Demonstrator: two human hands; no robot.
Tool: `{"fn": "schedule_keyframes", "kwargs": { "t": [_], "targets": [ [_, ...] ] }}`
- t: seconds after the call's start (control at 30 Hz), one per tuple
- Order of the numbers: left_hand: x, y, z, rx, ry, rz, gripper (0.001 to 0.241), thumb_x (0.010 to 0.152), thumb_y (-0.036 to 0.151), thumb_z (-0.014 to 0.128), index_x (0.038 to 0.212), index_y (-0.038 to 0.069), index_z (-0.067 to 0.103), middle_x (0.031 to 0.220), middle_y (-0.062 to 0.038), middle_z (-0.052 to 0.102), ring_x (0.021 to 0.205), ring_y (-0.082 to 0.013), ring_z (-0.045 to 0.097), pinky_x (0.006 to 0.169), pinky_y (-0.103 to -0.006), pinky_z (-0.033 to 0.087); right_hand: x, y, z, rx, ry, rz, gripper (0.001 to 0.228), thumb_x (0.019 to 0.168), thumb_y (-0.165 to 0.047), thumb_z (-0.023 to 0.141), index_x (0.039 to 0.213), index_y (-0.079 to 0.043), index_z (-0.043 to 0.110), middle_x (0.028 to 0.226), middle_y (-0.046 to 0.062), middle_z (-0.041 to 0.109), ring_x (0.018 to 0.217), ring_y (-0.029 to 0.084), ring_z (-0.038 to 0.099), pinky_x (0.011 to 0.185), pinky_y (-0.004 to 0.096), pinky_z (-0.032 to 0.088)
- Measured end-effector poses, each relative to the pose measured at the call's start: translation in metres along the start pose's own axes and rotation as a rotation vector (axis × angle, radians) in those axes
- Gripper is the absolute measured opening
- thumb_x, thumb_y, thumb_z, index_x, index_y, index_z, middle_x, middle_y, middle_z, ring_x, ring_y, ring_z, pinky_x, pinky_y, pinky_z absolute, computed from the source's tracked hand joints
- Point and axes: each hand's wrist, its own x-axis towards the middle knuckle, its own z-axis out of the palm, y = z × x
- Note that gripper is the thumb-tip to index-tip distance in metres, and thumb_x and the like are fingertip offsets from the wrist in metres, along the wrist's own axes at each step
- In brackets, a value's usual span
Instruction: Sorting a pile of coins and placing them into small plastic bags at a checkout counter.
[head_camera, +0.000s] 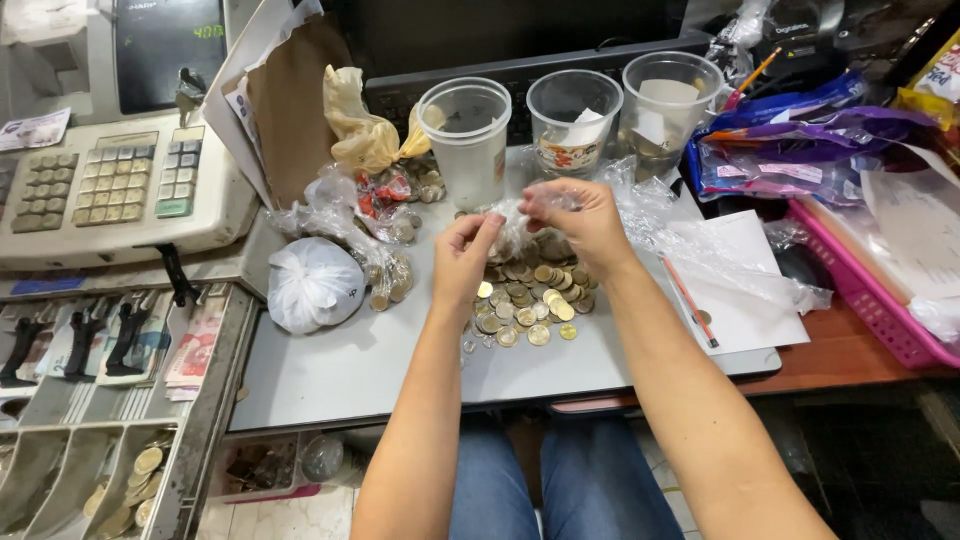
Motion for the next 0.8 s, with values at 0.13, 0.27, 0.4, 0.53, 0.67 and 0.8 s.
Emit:
{"fn": "schedule_keyframes", "kwargs": {
  "t": [0.13, 0.27, 0.4, 0.53, 0.67, 0.8],
  "targets": [
    [-0.007, -0.006, 0.008, 0.079, -0.113, 0.074, 0.018, 0.087, 0.025, 0.085, 0.105, 0.019, 0.082, 0.091, 0.002, 0.077, 0.09, -0.0059, 0.068, 0.083, -0.0282, 0.055, 0.004, 0.013, -0.002, 0.125, 0.056, 0.066, 0.025, 0.083, -0.001, 0.086, 0.103, 0.005, 0.074, 0.084, 0.016, 0.076, 0.07, 0.021, 0.077, 0.06, 0.03, 0.068],
    [-0.001, -0.025, 0.004, 0.148, -0.151, 0.085, 0.021, 0.083, 0.022, 0.089, 0.103, 0.021, 0.082, 0.086, 0.003, 0.079, 0.086, -0.0035, 0.068, 0.081, -0.0251, 0.053, 0.003, 0.013, 0.0, 0.06, 0.034, 0.005, 0.027, 0.084, -0.003, 0.085, 0.107, 0.004, 0.074, 0.088, 0.017, 0.077, 0.071, 0.019, 0.076, 0.058, 0.027, 0.066],
    [-0.001, -0.016, -0.001, 0.166, -0.06, 0.124, 0.016, 0.085, 0.019, 0.086, 0.1, 0.017, 0.082, 0.081, -0.001, 0.079, 0.084, -0.0069, 0.071, 0.081, -0.0275, 0.056, 0.003, 0.002, -0.005, -0.439, 0.204, -0.303, 0.044, 0.084, -0.009, 0.09, 0.122, -0.008, 0.069, 0.103, 0.002, 0.068, 0.089, 0.012, 0.067, 0.073, 0.023, 0.059],
    [-0.002, -0.009, -0.003, 0.228, 0.034, 0.181, 0.013, 0.089, 0.018, 0.081, 0.1, 0.012, 0.081, 0.081, -0.005, 0.079, 0.084, -0.0133, 0.075, 0.081, -0.0319, 0.058, 0.006, 0.007, -0.002, -0.667, 0.013, -0.592, 0.014, 0.088, -0.007, 0.085, 0.099, -0.012, 0.078, 0.091, 0.002, 0.07, 0.084, 0.02, 0.068, 0.077, 0.03, 0.056],
    [-0.006, -0.001, 0.0, 0.243, 0.033, 0.209, 0.009, 0.096, 0.016, 0.072, 0.099, 0.013, 0.08, 0.08, -0.005, 0.078, 0.085, -0.0154, 0.076, 0.082, -0.034, 0.058, -0.005, 0.007, 0.007, -0.793, -0.101, -0.565, 0.006, 0.09, -0.018, 0.082, 0.093, -0.021, 0.078, 0.084, -0.007, 0.071, 0.081, 0.013, 0.067, 0.083, 0.026, 0.047],
    [-0.005, -0.004, -0.001, 0.297, -0.01, 0.288, 0.01, 0.099, 0.016, 0.067, 0.096, 0.014, 0.076, 0.078, -0.006, 0.077, 0.083, -0.0162, 0.075, 0.08, -0.0354, 0.058, -0.004, 0.009, 0.007, -0.857, -0.114, -0.578, 0.006, 0.094, -0.017, 0.075, 0.097, -0.022, 0.077, 0.09, -0.007, 0.071, 0.085, 0.014, 0.067, 0.087, 0.028, 0.043]
  ]
}}
